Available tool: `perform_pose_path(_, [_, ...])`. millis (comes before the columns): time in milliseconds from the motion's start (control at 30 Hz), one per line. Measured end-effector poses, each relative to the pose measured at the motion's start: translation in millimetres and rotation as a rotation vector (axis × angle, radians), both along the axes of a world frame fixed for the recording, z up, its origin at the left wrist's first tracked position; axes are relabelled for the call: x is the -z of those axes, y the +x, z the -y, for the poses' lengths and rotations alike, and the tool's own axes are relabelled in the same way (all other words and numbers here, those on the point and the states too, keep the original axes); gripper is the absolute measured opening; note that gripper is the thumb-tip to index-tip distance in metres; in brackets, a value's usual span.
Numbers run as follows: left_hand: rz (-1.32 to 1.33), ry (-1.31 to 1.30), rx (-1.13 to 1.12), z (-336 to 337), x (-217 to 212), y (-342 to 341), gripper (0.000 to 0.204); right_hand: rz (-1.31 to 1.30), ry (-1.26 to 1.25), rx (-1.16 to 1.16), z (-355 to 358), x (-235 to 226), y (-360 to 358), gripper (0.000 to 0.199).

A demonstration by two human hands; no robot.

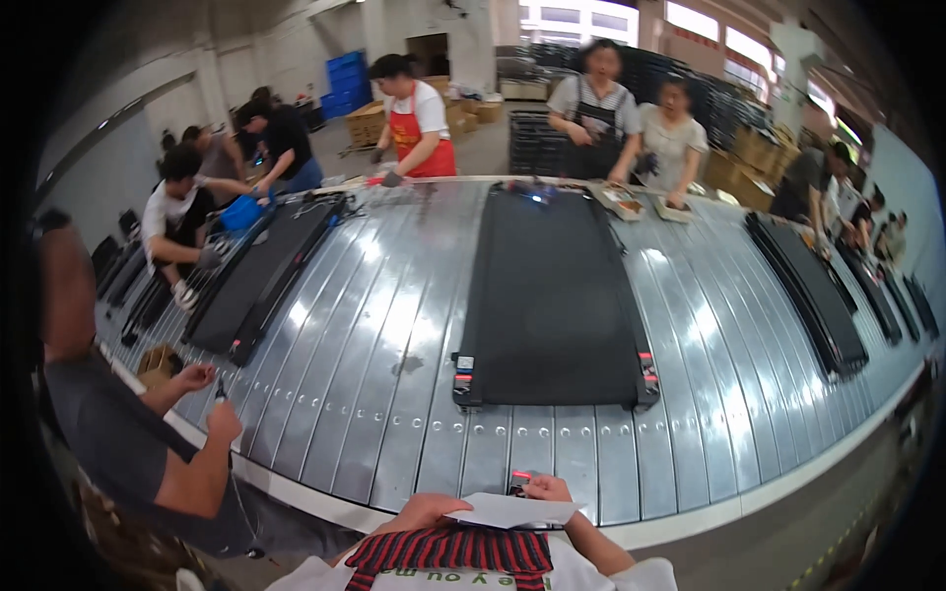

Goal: Applying stickers and labels to treadmills on a factory assembly line.

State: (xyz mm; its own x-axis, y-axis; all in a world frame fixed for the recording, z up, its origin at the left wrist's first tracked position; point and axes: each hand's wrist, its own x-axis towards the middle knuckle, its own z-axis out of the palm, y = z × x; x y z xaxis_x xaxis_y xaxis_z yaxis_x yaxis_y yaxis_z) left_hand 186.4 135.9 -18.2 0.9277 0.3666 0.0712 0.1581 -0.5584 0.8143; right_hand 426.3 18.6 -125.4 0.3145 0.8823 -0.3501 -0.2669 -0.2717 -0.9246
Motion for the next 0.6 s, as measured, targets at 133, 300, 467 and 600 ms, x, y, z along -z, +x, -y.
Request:
perform_pose_path(133, [-0.015,-0.098,0.033,1,-10,6,0.031,-0.019,0.029,0.009,1,-15,2,0.013])
perform_pose_path(300, [-0.030,-0.097,0.069,-6,3,3,0.032,-0.069,0.041,-0.011,5,4,-2,0.013])
perform_pose_path(467, [-0.004,-0.018,0.115,-14,15,2,0.032,-0.041,0.028,0.022,3,27,-9,0.014])
perform_pose_path(600, [0.105,-0.015,0.188,-24,17,1,0.032,0.021,-0.002,0.009,1,18,-15,0.013])
